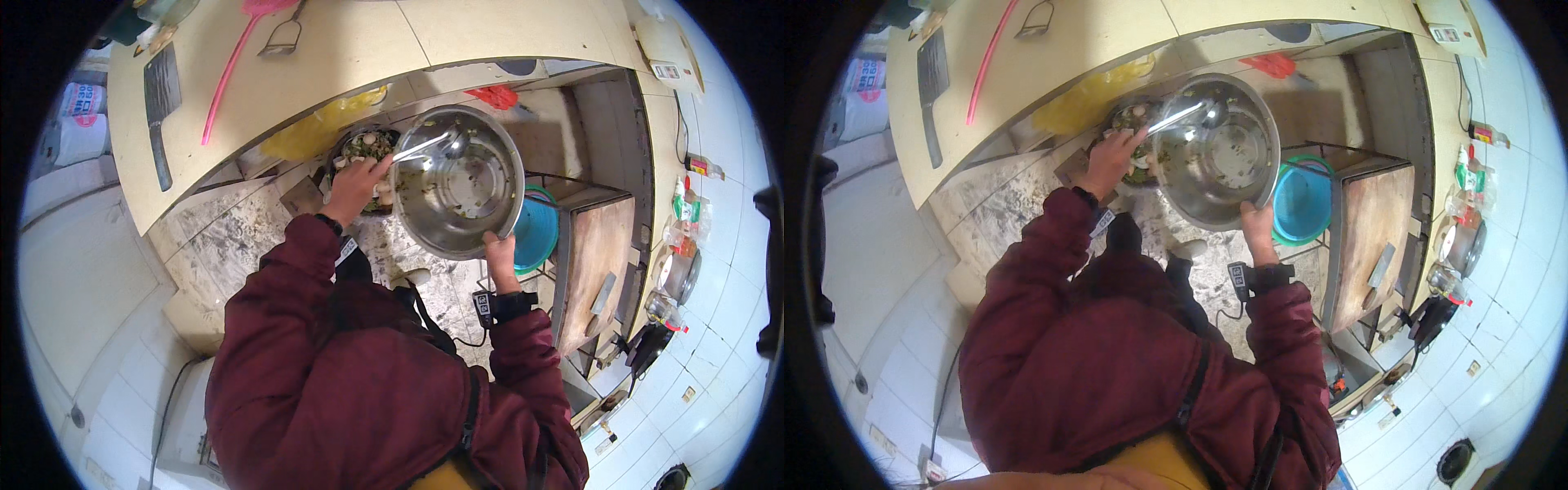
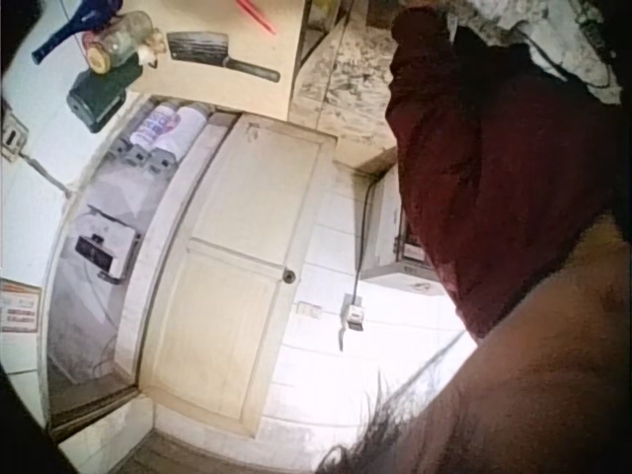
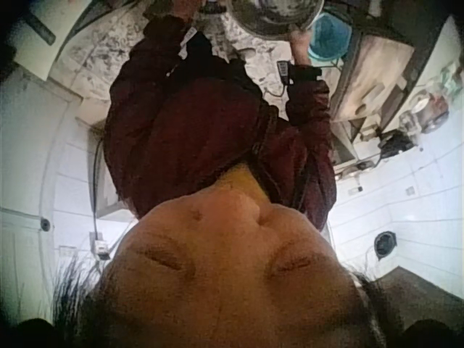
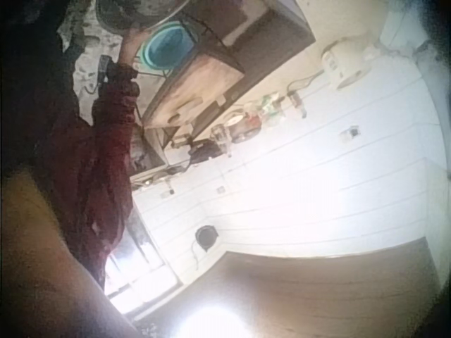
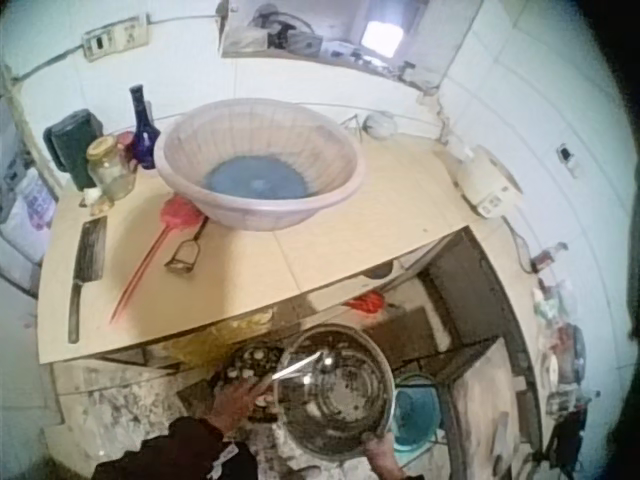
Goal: The person wipes a round wooden table with a cloth, then picks up metal bowls containing prepared food and carries them to the kitchen counter. They use a ladle to transfer food from one bowl into another bowl on the counter.
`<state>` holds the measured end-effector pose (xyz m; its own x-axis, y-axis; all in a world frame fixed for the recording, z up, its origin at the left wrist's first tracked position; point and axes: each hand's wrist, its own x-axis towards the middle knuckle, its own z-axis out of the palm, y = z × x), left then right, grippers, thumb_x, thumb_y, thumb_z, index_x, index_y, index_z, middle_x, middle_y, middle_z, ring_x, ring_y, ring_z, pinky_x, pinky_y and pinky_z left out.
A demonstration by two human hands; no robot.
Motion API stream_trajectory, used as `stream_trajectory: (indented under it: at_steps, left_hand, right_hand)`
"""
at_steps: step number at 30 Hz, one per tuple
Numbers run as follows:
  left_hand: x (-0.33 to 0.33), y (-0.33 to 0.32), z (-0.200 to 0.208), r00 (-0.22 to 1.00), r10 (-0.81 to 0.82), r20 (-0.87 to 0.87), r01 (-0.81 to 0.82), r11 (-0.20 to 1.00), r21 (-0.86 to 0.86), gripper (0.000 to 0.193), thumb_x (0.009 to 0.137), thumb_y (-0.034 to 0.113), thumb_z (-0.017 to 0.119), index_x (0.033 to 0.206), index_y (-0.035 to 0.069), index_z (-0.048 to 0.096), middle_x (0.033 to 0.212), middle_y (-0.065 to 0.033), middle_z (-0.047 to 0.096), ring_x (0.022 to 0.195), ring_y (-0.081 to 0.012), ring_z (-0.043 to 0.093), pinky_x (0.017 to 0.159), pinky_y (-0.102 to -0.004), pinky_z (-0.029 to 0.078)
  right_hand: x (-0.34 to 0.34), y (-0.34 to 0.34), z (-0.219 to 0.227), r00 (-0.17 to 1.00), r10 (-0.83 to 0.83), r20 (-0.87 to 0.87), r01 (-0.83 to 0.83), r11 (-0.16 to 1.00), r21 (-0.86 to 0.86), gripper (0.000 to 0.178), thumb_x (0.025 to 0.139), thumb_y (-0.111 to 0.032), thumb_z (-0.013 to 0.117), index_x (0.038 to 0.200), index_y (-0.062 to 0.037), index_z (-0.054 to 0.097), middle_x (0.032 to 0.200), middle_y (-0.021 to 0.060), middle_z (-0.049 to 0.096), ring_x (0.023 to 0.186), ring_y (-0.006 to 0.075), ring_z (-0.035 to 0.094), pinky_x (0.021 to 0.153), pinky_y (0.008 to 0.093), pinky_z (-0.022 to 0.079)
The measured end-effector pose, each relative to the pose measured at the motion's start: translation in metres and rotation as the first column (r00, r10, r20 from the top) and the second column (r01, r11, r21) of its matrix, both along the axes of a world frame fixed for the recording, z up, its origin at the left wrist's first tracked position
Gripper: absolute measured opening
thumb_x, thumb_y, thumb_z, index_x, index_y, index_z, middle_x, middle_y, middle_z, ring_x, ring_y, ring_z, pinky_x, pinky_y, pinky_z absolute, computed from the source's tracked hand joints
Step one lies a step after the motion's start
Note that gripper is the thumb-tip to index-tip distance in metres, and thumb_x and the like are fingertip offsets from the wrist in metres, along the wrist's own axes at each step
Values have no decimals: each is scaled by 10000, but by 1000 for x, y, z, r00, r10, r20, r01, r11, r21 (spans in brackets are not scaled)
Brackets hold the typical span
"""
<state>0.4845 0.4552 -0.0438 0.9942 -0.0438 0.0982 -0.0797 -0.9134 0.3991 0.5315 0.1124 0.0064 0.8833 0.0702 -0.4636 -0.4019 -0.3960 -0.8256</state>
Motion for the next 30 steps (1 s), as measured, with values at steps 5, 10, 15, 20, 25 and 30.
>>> stream_trajectory:
  at_steps: [5, 10, 15, 20, 25, 30]
  left_hand:
    - [9, 2, 8, 996, 26, -91, -19, 996, 83, 582, 767, 21, 512, 1315, 214, 475, 909, -30, 538, 825, -241, 575, 633, -367, 497]
    - [-3, 11, 14, 982, -38, -184, 44, 999, 27, 565, 778, 19, 515, 1308, 210, 474, 980, -52, 563, 854, -272, 595, 653, -384, 512]
    - [-2, 12, 10, 997, -15, -77, 16, 1000, 13, 555, 778, 58, 544, 1306, 217, 475, 984, -41, 557, 796, -252, 615, 609, -355, 524]
    - [-8, 3, 7, 965, -78, -250, 75, 997, -20, 561, 778, 29, 523, 1313, 193, 478, 963, -71, 568, 736, -286, 617, 602, -384, 508]
    - [9, -13, -5, 990, -63, -129, 50, 994, -96, 585, 770, 2, 511, 1324, 186, 468, 975, -94, 573, 795, -298, 614, 626, -404, 502]
    - [-20, -4, -2, 862, -69, -503, 40, 997, -69, 541, 815, 42, 484, 1334, 191, 453, 1065, -159, 576, 791, -358, 615, 620, -432, 494]
  right_hand:
    - [5, -13, 13, 941, -114, -320, 82, 990, -112, 421, 731, -25, 576, 1129, 104, 524, 1008, 147, 626, 864, 218, 597, 761, 322, 491]
    - [7, -22, 19, 933, -155, -324, 151, 988, -37, 366, 738, -65, 591, 1057, 113, 564, 924, 153, 639, 752, 212, 614, 637, 344, 507]
    - [6, -33, 11, 910, -163, -382, 160, 986, -40, 391, 737, -74, 593, 1084, 100, 551, 922, 154, 633, 789, 237, 616, 646, 343, 513]
    - [3, -35, 7, 913, -259, -314, 255, 965, -55, 387, 742, -93, 592, 1086, 81, 559, 926, 150, 627, 816, 240, 616, 611, 330, 521]
    - [3, -31, 9, 973, -68, -223, 64, 998, -25, 418, 751, -85, 578, 1134, 74, 528, 1001, 159, 612, 835, 216, 605, 706, 330, 517]
    - [4, -35, 3, 962, -163, -218, 157, 987, -44, 411, 741, -47, 572, 1131, 74, 528, 1019, 137, 620, 885, 224, 597, 779, 336, 491]
